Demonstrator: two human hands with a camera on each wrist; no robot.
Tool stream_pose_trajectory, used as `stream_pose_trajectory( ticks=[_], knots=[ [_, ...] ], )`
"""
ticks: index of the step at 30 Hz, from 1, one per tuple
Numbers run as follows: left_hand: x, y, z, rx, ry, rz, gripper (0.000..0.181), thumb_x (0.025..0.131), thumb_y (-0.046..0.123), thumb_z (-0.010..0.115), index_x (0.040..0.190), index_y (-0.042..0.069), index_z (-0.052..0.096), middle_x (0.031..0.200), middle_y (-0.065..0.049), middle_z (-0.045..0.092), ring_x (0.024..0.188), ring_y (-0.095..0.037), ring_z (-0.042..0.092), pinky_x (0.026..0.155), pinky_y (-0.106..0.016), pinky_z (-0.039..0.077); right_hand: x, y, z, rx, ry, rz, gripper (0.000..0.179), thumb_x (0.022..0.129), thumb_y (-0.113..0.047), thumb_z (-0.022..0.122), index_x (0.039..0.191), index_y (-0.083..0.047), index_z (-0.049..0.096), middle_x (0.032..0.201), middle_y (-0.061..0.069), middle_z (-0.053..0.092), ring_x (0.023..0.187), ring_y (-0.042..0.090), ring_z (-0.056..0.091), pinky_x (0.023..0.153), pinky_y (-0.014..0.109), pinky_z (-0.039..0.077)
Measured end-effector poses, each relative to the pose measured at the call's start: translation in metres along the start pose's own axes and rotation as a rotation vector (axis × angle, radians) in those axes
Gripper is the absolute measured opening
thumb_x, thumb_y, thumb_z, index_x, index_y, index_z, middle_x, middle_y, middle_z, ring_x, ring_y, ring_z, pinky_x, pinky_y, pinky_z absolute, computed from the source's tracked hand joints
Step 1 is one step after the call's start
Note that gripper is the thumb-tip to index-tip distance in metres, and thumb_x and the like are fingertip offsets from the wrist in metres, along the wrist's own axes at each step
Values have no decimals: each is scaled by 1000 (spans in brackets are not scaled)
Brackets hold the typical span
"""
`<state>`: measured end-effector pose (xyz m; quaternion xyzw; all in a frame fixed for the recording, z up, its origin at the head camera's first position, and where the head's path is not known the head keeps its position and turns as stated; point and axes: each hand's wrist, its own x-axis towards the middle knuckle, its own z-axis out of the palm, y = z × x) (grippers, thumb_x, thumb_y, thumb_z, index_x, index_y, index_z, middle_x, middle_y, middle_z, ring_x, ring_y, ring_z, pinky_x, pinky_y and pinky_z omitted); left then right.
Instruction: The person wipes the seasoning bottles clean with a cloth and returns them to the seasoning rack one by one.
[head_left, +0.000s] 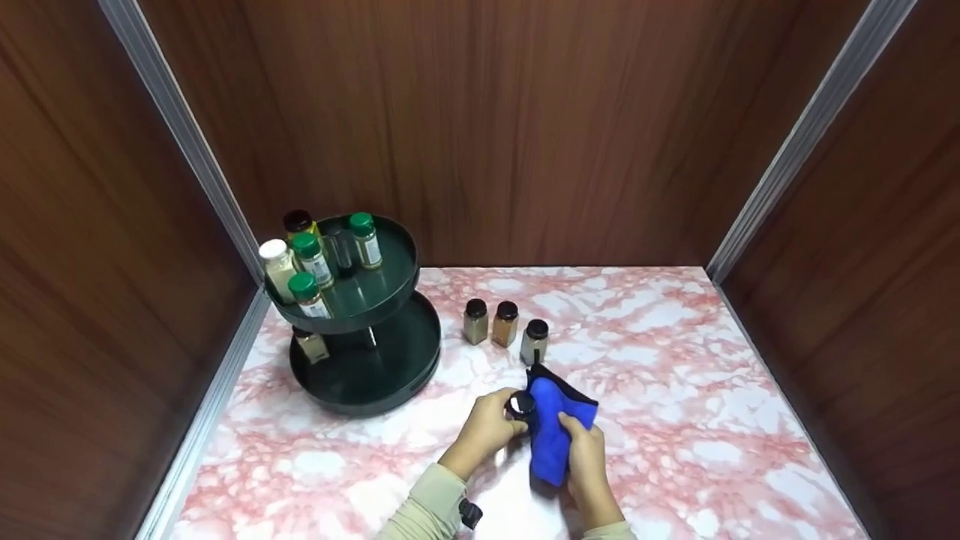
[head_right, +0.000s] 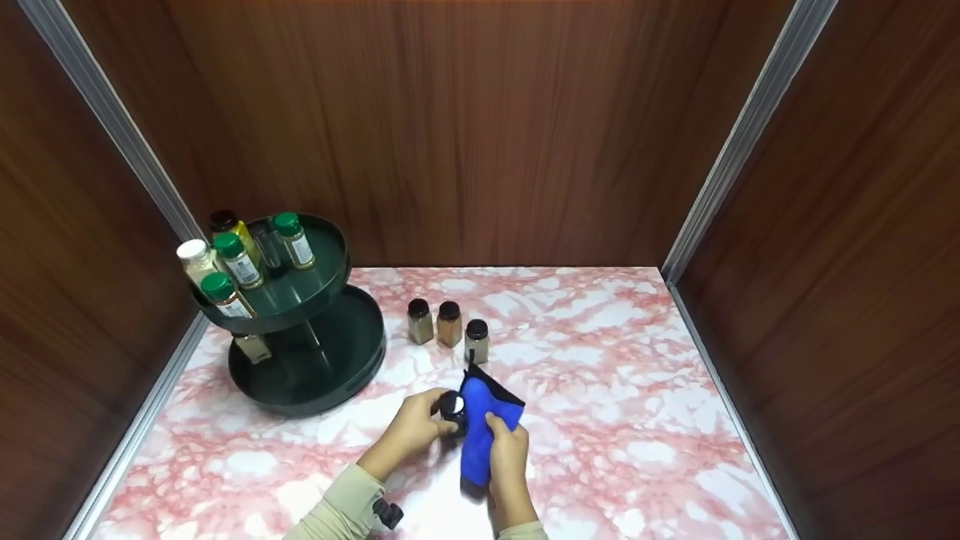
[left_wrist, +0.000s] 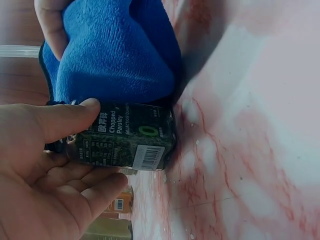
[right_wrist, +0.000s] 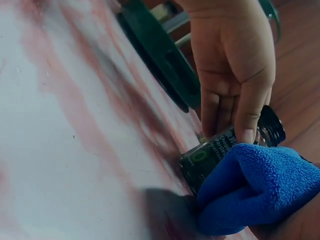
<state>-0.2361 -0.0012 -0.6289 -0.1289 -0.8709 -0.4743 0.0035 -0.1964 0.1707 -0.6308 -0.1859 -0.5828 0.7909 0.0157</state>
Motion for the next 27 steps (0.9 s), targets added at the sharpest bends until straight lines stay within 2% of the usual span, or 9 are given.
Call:
stream_pose_trajectory(
  ticks=[4, 8, 11, 14, 17, 20, 23, 27],
  knots=[
    [3, -1, -2, 12, 4, 6, 54, 74, 3, 84, 125, 4, 68, 119, -14, 73, 115, -33, 67, 102, -42, 51, 1, 0, 0, 23, 0, -7, 21, 99, -16, 61, 107, 2, 64, 82, 5, 74, 74, 18, 70, 71, 34, 59],
    [1, -1, 0, 24, 15, 6, 59, 74, 4, 82, 130, 2, 64, 123, -18, 71, 117, -34, 66, 103, -45, 50, 3, 2, 0, 30, 16, -18, 21, 98, -16, 61, 106, 3, 64, 82, 6, 74, 74, 19, 71, 71, 34, 59],
    [-3, 1, 5, 55, 48, -20, 66, 76, 14, 85, 135, 0, 59, 128, -20, 67, 120, -34, 63, 105, -46, 49, 2, 4, -1, 33, 23, -24, 22, 98, -15, 61, 107, 5, 63, 82, 7, 74, 74, 20, 72, 71, 34, 60],
    [-7, 3, 13, 115, 117, -72, 79, 75, 33, 89, 138, -1, 54, 132, -18, 60, 124, -33, 58, 106, -45, 48, 2, 3, -1, 39, 30, -28, 23, 98, -15, 61, 109, 6, 63, 83, 7, 74, 75, 20, 72, 71, 34, 60],
    [-9, 6, 22, 180, 219, -114, 86, 71, 48, 90, 133, 0, 54, 123, -15, 56, 118, -32, 54, 100, -44, 49, 2, 2, -1, 46, 41, -35, 24, 98, -15, 60, 110, 5, 62, 84, 6, 74, 76, 19, 72, 73, 33, 60],
    [-9, 9, 29, 231, 295, -144, 83, 67, 55, 89, 122, 2, 56, 110, -11, 53, 107, -29, 53, 92, -43, 51, 3, -1, -1, 65, 47, -47, 22, 99, -14, 59, 111, 5, 61, 85, 5, 74, 77, 18, 71, 74, 32, 60],
    [-9, 12, 32, 240, 326, -169, 77, 67, 57, 89, 112, 5, 56, 102, -8, 52, 99, -26, 54, 87, -41, 51, 2, -5, -1, 104, 47, -55, 20, 99, -13, 59, 110, 3, 62, 86, 4, 74, 79, 17, 72, 75, 31, 60],
    [-8, 14, 31, 209, 319, -201, 66, 69, 48, 91, 105, 6, 56, 99, -6, 54, 96, -26, 57, 87, -42, 51, 0, -14, 2, 161, 25, -74, 16, 100, -11, 58, 109, 1, 64, 88, 4, 74, 82, 18, 72, 76, 32, 60]
  ],
)
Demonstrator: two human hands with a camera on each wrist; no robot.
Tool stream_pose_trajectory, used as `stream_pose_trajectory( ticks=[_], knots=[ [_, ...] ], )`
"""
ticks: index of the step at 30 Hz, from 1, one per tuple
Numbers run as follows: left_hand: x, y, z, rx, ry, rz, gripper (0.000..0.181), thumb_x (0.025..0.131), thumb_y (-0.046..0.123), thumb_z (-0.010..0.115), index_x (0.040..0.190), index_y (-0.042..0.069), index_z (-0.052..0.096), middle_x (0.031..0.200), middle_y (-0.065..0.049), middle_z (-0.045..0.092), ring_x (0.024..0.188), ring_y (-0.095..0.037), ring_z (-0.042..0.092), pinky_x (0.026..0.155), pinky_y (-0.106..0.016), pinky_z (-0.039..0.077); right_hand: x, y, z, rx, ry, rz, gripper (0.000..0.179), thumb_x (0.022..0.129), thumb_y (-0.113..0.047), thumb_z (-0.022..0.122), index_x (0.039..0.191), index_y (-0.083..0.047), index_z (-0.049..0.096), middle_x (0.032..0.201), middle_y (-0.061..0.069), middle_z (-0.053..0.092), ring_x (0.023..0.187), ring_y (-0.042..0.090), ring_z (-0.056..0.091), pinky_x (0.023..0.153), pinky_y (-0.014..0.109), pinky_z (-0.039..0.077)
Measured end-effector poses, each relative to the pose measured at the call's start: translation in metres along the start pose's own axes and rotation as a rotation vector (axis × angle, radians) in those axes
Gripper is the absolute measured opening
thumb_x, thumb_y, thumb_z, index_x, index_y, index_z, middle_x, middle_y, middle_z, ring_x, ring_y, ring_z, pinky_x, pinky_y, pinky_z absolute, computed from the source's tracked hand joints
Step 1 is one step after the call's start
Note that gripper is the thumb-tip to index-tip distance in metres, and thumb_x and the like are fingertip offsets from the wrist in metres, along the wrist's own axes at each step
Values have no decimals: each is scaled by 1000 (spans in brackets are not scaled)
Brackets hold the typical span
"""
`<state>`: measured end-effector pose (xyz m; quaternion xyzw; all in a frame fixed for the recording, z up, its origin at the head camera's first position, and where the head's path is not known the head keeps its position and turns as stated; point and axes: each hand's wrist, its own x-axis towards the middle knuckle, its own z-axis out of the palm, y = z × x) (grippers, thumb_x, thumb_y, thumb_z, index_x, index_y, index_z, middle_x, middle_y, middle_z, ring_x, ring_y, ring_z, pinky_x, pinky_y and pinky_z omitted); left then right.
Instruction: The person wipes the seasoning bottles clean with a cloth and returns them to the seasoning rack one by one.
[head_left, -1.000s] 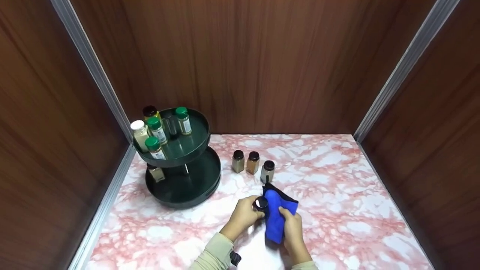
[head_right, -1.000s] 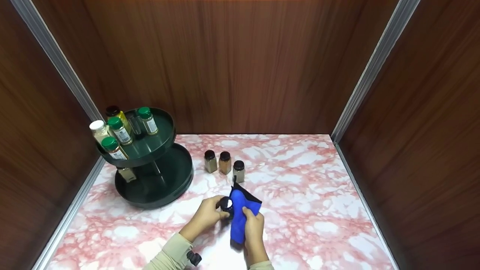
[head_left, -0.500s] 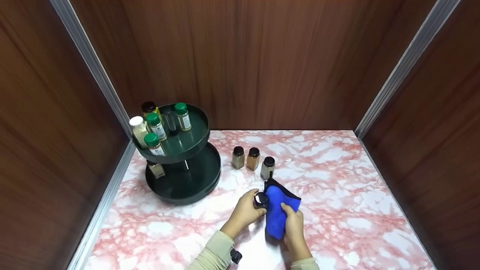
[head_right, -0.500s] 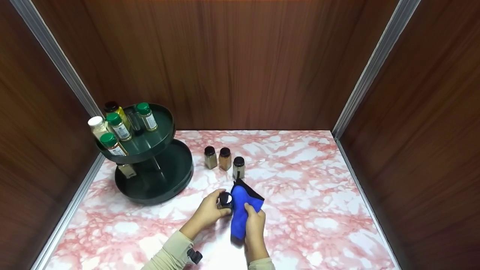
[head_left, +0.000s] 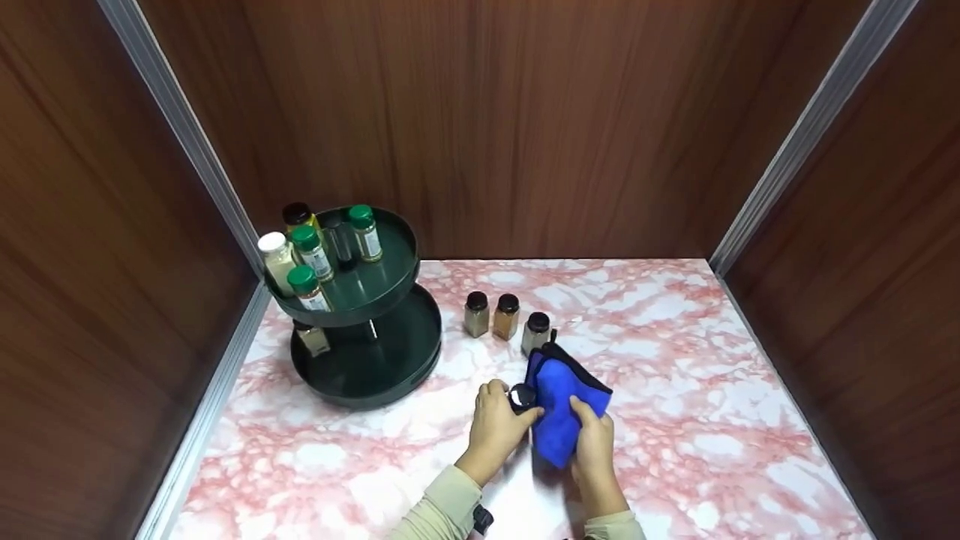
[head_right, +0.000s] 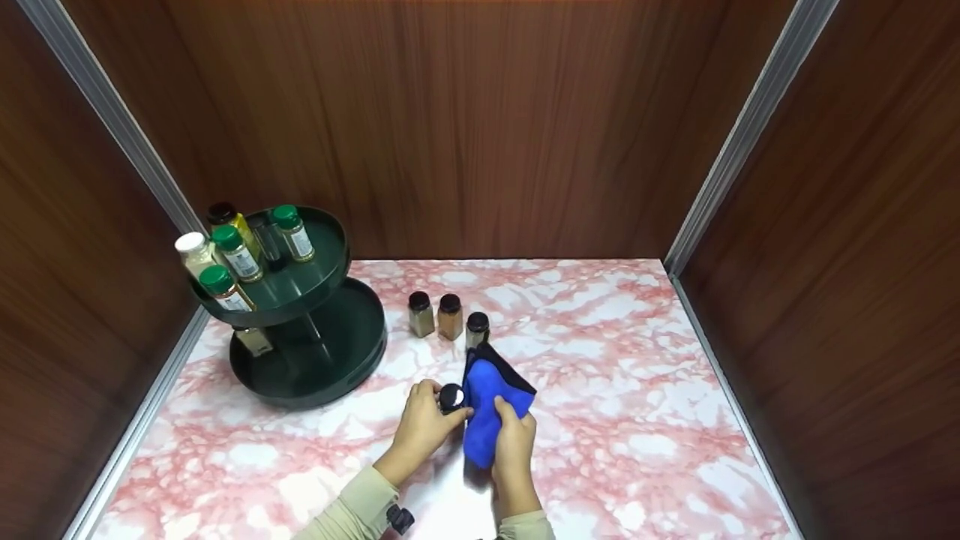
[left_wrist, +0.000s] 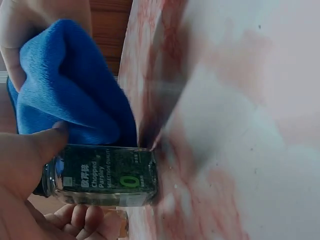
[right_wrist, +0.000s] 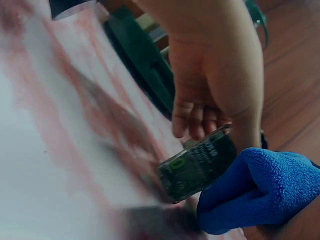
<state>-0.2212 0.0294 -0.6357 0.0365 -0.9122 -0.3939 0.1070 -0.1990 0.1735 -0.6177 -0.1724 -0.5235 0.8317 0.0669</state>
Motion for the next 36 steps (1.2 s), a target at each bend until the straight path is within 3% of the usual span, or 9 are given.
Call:
stream_pose_trajectory(
  ticks=[3, 9, 13, 18, 24, 31, 36],
  knots=[
    [2, 0, -5, -15, -29, 11, 57, 70, 38, 91, 103, 6, 58, 97, -6, 57, 95, -26, 60, 87, -41, 52, 0, -7, 5, 19, -45, -16, 16, 99, -10, 59, 111, 0, 64, 90, 5, 75, 84, 18, 72, 78, 33, 60],
    [11, -2, -18, -42, -130, 165, 34, 68, 23, 89, 89, 8, 67, 82, -3, 66, 77, -19, 62, 72, -34, 53, 3, -14, 15, -35, -152, -17, 14, 96, -10, 61, 105, -1, 67, 85, 6, 73, 76, 18, 70, 71, 33, 59],
    [16, -3, -24, -57, -202, 208, 25, 65, 16, 88, 81, 12, 68, 72, 3, 65, 66, -11, 56, 62, -28, 49, 13, -8, 20, -92, -187, 6, 10, 95, -11, 63, 98, -2, 68, 80, 6, 72, 71, 18, 69, 67, 33, 59],
    [19, -2, -27, -53, -223, 216, 29, 61, 13, 86, 86, 8, 72, 80, -3, 72, 72, -14, 64, 69, -32, 54, 28, 11, 21, -168, -158, 9, 13, 95, -14, 63, 99, -3, 69, 82, 3, 73, 76, 14, 69, 72, 29, 57],
    [22, -5, -32, -97, -267, 194, 39, 61, 5, 87, 98, 4, 75, 90, -8, 76, 80, -14, 65, 78, -33, 55, 23, 30, 7, -256, -82, 63, 19, 98, -14, 61, 106, 2, 68, 86, 1, 73, 79, 13, 68, 76, 27, 56],
    [28, -7, -34, -79, -301, 244, 34, 60, 3, 84, 92, 7, 73, 87, -7, 76, 76, -11, 62, 75, -30, 54, 1, -3, 19, -192, -76, 30, 15, 95, -12, 63, 99, 1, 69, 78, 4, 73, 70, 15, 68, 67, 30, 58],
    [31, -7, -35, -38, -291, 284, 28, 61, 7, 82, 86, 9, 69, 83, -8, 75, 71, -11, 59, 69, -29, 53, 11, -5, 30, -99, -116, -37, 14, 94, -11, 64, 99, 0, 69, 78, 7, 72, 69, 18, 69, 64, 33, 59]
  ],
)
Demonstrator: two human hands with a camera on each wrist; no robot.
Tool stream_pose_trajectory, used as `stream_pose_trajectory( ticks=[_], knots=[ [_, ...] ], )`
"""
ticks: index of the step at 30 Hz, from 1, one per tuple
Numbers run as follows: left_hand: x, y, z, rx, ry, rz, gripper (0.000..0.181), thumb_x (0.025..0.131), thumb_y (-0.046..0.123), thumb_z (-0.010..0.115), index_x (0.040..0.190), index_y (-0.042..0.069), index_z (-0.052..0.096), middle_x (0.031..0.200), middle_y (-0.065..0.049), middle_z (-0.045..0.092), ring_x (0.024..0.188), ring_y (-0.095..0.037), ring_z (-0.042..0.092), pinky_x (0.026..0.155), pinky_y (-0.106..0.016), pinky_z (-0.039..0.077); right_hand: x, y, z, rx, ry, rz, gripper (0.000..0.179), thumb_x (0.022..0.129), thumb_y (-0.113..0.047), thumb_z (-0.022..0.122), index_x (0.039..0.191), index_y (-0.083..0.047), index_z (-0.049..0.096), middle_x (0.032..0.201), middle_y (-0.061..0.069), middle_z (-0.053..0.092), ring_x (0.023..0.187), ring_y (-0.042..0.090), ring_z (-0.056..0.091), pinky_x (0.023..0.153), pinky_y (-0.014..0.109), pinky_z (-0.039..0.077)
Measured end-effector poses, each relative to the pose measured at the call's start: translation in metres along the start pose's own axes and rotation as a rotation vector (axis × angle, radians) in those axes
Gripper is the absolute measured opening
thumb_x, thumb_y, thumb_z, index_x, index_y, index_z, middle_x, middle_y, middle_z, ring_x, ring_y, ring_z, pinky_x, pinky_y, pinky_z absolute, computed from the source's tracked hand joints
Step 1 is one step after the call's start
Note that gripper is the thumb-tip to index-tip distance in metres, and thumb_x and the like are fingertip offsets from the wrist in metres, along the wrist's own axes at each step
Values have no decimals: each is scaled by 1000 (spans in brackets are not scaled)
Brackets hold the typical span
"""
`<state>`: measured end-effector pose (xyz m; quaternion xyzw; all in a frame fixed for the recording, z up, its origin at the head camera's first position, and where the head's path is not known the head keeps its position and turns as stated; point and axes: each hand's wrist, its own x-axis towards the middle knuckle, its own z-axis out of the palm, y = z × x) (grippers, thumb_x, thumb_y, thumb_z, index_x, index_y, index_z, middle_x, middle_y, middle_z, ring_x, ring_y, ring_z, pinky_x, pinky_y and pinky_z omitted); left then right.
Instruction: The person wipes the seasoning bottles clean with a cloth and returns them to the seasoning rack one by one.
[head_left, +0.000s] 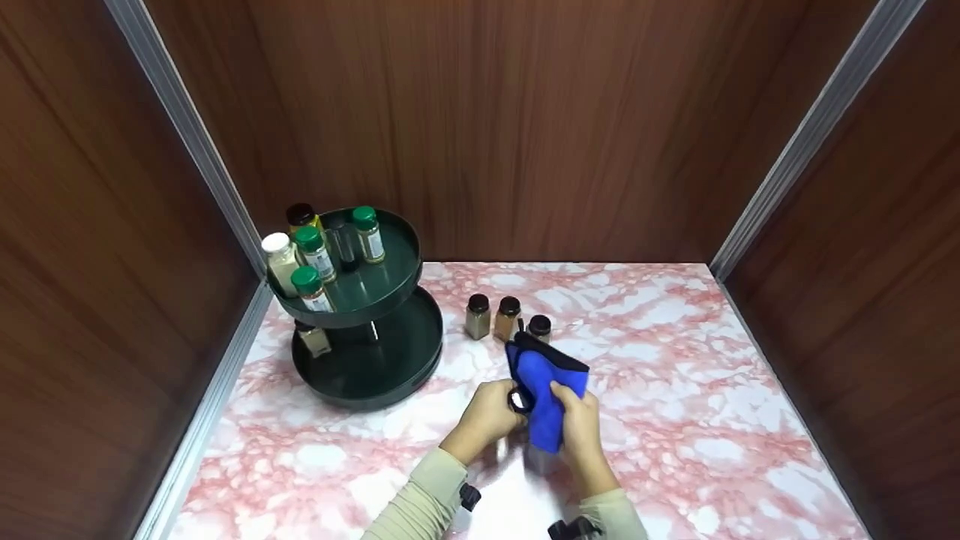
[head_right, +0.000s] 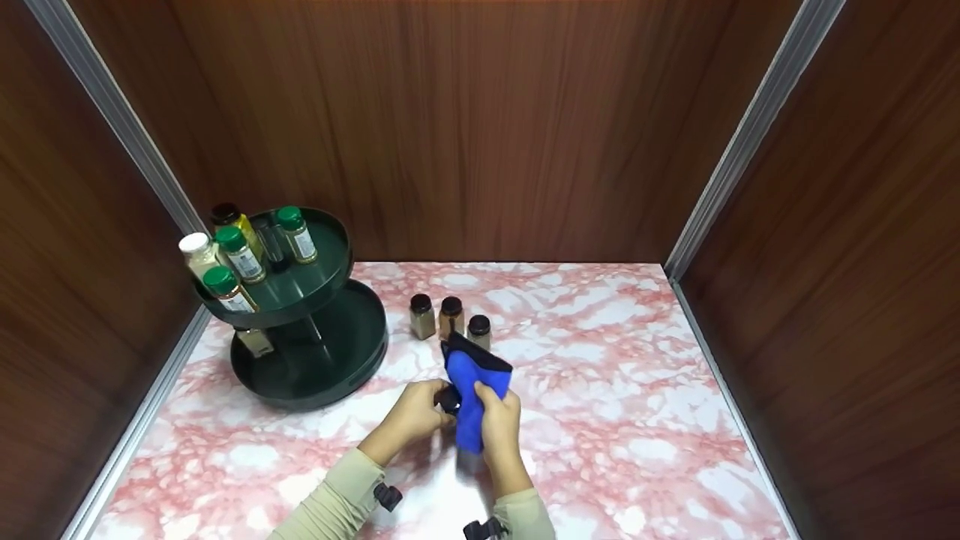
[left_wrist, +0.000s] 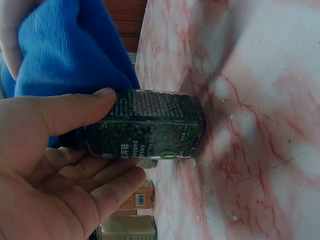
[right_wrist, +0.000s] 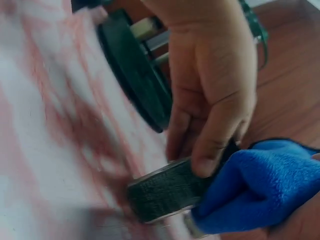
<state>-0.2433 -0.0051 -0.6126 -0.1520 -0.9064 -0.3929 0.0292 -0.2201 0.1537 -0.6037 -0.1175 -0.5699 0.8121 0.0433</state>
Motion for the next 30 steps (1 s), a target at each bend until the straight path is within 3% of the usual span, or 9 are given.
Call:
stream_pose_trajectory(
  ticks=[4, 8, 13, 19, 24, 27, 30],
  knots=[
    [0, 1, 1, 1, 5, -4, 28, 63, 8, 83, 87, 9, 69, 84, -9, 75, 72, -12, 61, 69, -30, 53, 14, 23, -2, -30, 30, 0, 13, 96, -11, 63, 100, 0, 69, 81, 3, 73, 74, 14, 68, 70, 29, 58],
    [0, 2, 2, -21, -9, -33, 36, 63, 5, 86, 96, 4, 73, 89, -10, 76, 78, -15, 65, 75, -33, 54, 13, 36, -10, -106, 59, 36, 15, 97, -12, 62, 99, 1, 69, 81, 2, 72, 74, 13, 67, 71, 27, 57],
    [0, 1, 2, -42, -14, -22, 35, 61, 2, 85, 94, 6, 73, 87, -8, 76, 76, -12, 63, 74, -30, 53, -1, 13, -11, -180, 57, 86, 19, 94, -12, 62, 102, 5, 67, 78, 5, 72, 71, 16, 68, 68, 31, 57],
    [4, -1, 1, -11, -8, 8, 32, 61, 4, 83, 91, 5, 71, 83, -7, 75, 74, -11, 60, 72, -30, 53, -2, -14, -2, -87, 12, 51, 17, 93, -14, 64, 99, 2, 67, 76, 7, 71, 67, 19, 68, 63, 35, 59],
    [7, -4, 3, 3, -9, 0, 35, 63, 7, 83, 96, 4, 71, 86, -6, 74, 77, -14, 64, 75, -32, 54, 16, 14, -5, -37, 20, 55, 12, 97, -13, 63, 99, -2, 68, 79, 4, 72, 71, 16, 68, 68, 31, 58],
    [8, -5, 3, -28, -20, -12, 39, 65, 5, 85, 102, 3, 72, 91, -9, 76, 80, -14, 64, 77, -32, 54, 19, 34, -12, -80, 45, 74, 15, 99, -14, 61, 104, 0, 68, 82, 2, 73, 75, 14, 68, 72, 29, 57],
    [8, -7, 3, -55, -26, -12, 40, 66, 4, 85, 103, 4, 73, 92, -9, 76, 79, -12, 62, 77, -30, 53, 10, 37, -16, -163, 57, 78, 21, 99, -15, 61, 105, 4, 68, 82, 3, 73, 75, 14, 67, 72, 29, 56]
  ],
)
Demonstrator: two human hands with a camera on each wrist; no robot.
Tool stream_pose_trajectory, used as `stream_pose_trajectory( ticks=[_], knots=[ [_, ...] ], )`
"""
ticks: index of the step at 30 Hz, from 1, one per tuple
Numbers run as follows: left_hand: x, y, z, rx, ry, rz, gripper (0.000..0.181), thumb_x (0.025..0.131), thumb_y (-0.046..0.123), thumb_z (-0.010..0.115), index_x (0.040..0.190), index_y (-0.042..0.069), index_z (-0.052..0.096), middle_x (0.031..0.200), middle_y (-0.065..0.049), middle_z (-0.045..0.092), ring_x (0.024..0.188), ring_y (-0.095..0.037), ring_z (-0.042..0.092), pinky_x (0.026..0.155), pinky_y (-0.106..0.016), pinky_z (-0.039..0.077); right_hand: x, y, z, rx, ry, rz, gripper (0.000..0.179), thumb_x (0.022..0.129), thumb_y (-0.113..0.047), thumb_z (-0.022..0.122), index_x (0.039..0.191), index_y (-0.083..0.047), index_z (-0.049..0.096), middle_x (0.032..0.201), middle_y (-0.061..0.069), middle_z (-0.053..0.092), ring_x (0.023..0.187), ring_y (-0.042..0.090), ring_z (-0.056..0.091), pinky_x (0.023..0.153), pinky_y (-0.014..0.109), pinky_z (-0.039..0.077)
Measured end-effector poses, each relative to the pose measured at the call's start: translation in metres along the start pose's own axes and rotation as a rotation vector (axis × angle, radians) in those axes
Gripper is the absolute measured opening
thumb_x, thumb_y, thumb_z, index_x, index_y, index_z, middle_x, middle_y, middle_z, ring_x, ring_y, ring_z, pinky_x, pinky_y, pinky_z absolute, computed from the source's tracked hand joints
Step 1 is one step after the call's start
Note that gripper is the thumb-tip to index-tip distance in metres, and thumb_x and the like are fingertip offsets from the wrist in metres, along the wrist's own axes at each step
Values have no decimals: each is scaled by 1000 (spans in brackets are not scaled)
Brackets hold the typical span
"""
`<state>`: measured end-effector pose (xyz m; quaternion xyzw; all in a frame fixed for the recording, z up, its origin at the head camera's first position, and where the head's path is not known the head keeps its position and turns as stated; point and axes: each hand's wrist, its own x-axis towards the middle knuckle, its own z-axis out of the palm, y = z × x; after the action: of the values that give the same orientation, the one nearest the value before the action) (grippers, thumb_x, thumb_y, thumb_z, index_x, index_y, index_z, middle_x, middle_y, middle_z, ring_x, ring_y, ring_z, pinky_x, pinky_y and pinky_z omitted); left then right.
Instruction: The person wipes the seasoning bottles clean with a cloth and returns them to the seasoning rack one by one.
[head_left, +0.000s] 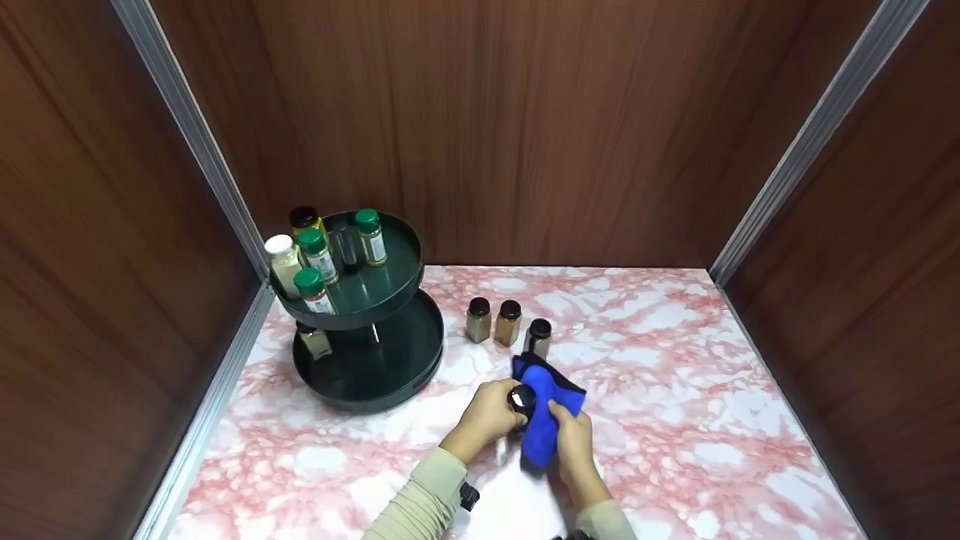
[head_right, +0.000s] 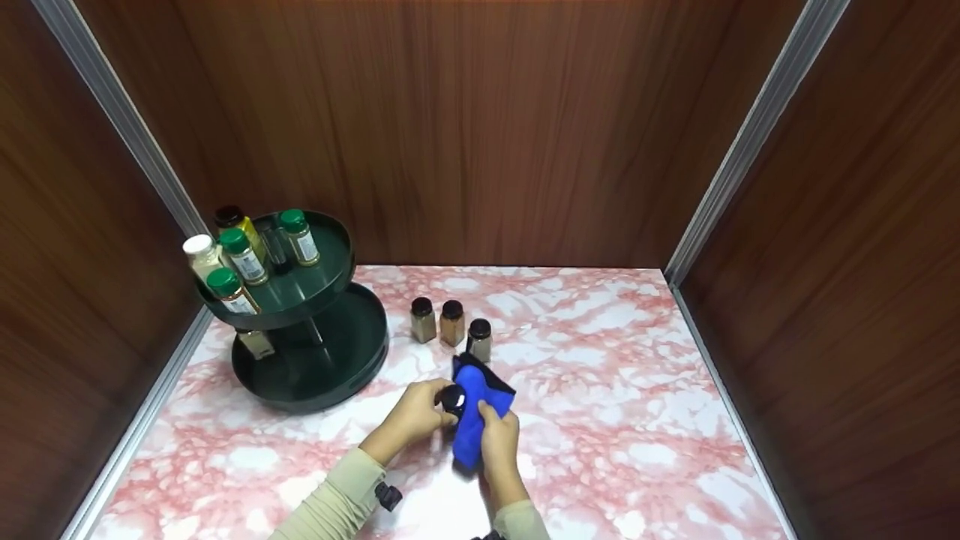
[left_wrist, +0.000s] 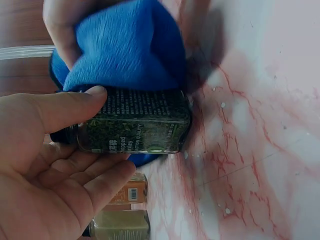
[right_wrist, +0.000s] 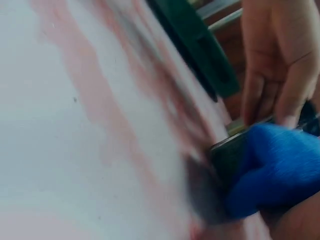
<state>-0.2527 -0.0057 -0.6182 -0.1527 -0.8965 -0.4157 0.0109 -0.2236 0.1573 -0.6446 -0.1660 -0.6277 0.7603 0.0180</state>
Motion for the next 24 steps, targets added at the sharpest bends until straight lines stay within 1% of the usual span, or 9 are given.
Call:
stream_pose_trajectory(
  ticks=[3, 5, 8, 11, 14, 17, 20, 22, 24],
  knots=[
    [-1, 0, 1, -8, 2, 6, 37, 65, 2, 84, 101, 8, 74, 90, -6, 76, 78, -10, 61, 76, -29, 52, -17, -10, -4, -63, 4, 6, 23, 97, -15, 62, 105, 5, 69, 81, 4, 73, 74, 15, 67, 71, 29, 56],
    [-1, 0, 1, 6, 13, 18, 34, 65, 2, 83, 97, 10, 74, 88, -4, 75, 78, -9, 61, 75, -29, 52, -25, -21, -5, -68, -4, 12, 22, 96, -15, 63, 103, 5, 68, 81, 5, 72, 73, 15, 67, 71, 30, 56],
    [-1, 1, 0, 10, 12, 31, 33, 64, 1, 83, 94, 9, 73, 85, -3, 75, 77, -10, 61, 74, -29, 52, -26, -37, -4, 23, -12, 5, 18, 95, -13, 63, 101, 4, 67, 79, 6, 72, 71, 18, 69, 70, 32, 58],
    [1, 0, -1, 6, -1, 39, 32, 63, 0, 82, 92, 7, 72, 83, -5, 74, 75, -10, 59, 73, -29, 51, -15, -45, -1, 119, -31, -20, 14, 96, -11, 63, 100, 1, 67, 78, 6, 72, 70, 18, 69, 69, 33, 59],
    [2, -1, -2, 5, -6, 27, 33, 63, 0, 82, 94, 7, 71, 84, -5, 74, 75, -10, 58, 73, -29, 51, 1, -34, 7, 147, -29, -36, 12, 96, -12, 63, 98, -1, 66, 77, 4, 71, 69, 16, 68, 67, 32, 58],
    [1, -2, -1, -4, -6, 15, 36, 64, 0, 82, 97, 8, 71, 88, -6, 74, 78, -12, 61, 76, -29, 52, 9, -12, 11, 104, -3, -47, 14, 97, -13, 63, 100, 0, 67, 79, 2, 72, 73, 14, 67, 70, 29, 57],
    [1, -3, -1, -25, -22, 12, 42, 66, -1, 84, 107, 6, 73, 96, -8, 76, 88, -19, 68, 83, -31, 54, 5, 0, 9, 42, 26, -54, 18, 98, -15, 63, 103, 1, 69, 83, 1, 73, 76, 12, 67, 73, 26, 56],
    [0, -4, -2, -40, -33, 19, 43, 67, -1, 84, 109, 7, 73, 99, -7, 77, 93, -22, 70, 86, -32, 54, -2, 1, 5, 13, 30, -50, 21, 98, -16, 63, 103, 3, 70, 82, 3, 74, 75, 13, 68, 73, 27, 56],
    [0, -4, -1, -53, -46, 20, 43, 68, -2, 83, 109, 8, 74, 100, -6, 76, 95, -21, 69, 88, -32, 54, -9, 0, -1, -2, 30, -41, 21, 97, -17, 63, 100, 3, 71, 81, 3, 74, 73, 14, 68, 71, 28, 56]
  ],
)
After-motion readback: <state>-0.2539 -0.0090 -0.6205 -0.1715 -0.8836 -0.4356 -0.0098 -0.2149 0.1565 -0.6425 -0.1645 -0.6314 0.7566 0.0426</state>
